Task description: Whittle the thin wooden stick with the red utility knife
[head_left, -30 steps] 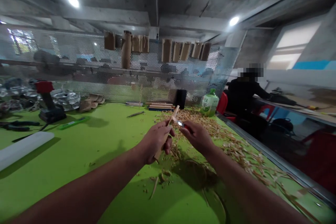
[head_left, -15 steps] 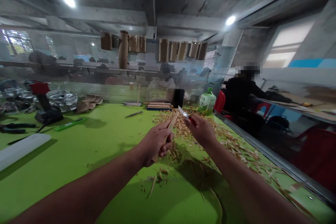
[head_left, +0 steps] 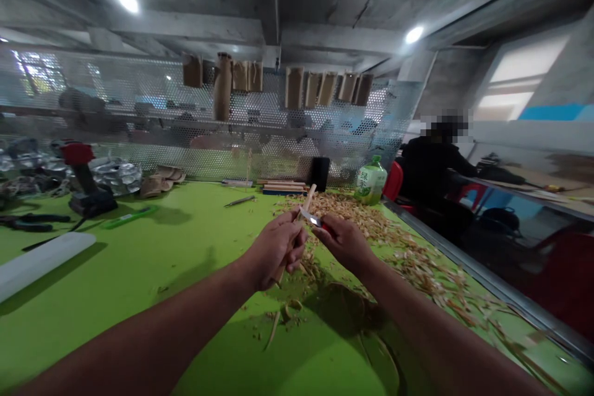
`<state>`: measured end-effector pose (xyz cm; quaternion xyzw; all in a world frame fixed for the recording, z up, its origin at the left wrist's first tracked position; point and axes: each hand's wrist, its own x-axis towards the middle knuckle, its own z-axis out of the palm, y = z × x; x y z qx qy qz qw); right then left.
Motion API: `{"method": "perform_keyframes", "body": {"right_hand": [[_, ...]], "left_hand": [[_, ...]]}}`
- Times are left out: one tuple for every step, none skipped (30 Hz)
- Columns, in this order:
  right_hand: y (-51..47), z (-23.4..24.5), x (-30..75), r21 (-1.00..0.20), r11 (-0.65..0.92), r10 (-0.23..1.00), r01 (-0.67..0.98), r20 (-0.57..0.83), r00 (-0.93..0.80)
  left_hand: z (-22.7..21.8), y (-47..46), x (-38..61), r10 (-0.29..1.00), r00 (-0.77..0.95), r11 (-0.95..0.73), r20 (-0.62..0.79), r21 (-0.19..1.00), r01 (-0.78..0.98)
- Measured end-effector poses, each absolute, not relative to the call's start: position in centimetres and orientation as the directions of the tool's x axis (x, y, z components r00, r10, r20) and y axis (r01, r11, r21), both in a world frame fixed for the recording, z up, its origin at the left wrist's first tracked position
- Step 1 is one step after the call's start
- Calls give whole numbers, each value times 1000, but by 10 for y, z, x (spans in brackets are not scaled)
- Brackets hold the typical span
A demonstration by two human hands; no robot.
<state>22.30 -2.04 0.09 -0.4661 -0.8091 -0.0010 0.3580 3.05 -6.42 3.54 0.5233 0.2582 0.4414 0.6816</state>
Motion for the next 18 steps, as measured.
{"method": "perform_keyframes", "body": {"right_hand": [[-20,1,223,-325,567,751,757,582,-313],[-20,1,225,-321,561,752,763,582,-308],[-19,2,226,-316,551,754,772,584,-299],[-19,2,228,-310,540,756,783,588,-288],[-18,3,230,-303,529,755,792,594,-278],[-18,4,231,-295,522,753,800,600,-270],[-18,4,231,-289,515,751,807,606,-262],[-17,5,232,-287,506,750,813,612,-251],[-16,5,232,-290,495,750,819,619,-234],[-14,6,234,-297,479,750,826,627,-209],[-11,6,236,-310,460,752,832,635,-179],[-8,6,240,-333,437,755,836,641,-139],[-3,6,244,-369,412,760,833,644,-91],[2,5,250,-412,383,767,827,640,-37],[8,5,256,-455,352,776,818,631,17],[12,5,262,-490,323,781,810,621,65],[16,5,267,-513,304,779,803,619,100],[18,5,270,-523,296,771,799,625,123]], "left_hand": [[34,-64,31,870,482,68,109,939,-337],[33,-64,31,864,491,78,109,935,-345],[33,-64,31,858,502,91,107,931,-354],[32,-63,30,853,512,105,104,926,-362],[32,-63,30,846,523,117,101,923,-368],[32,-63,30,841,532,126,100,920,-372],[32,-63,29,836,540,131,101,918,-375],[32,-63,29,831,546,132,105,917,-377],[32,-63,29,826,552,131,111,916,-380],[32,-64,29,822,558,131,117,914,-384],[31,-65,29,818,562,131,120,913,-386],[31,-66,29,814,568,133,121,913,-385],[31,-68,29,809,576,135,118,916,-378],[30,-69,29,801,587,139,115,919,-370],[30,-71,29,792,600,141,114,922,-361],[30,-72,29,783,610,140,117,924,-356],[30,-73,29,778,616,134,122,926,-353],[31,-73,29,780,613,127,128,926,-355]]}}
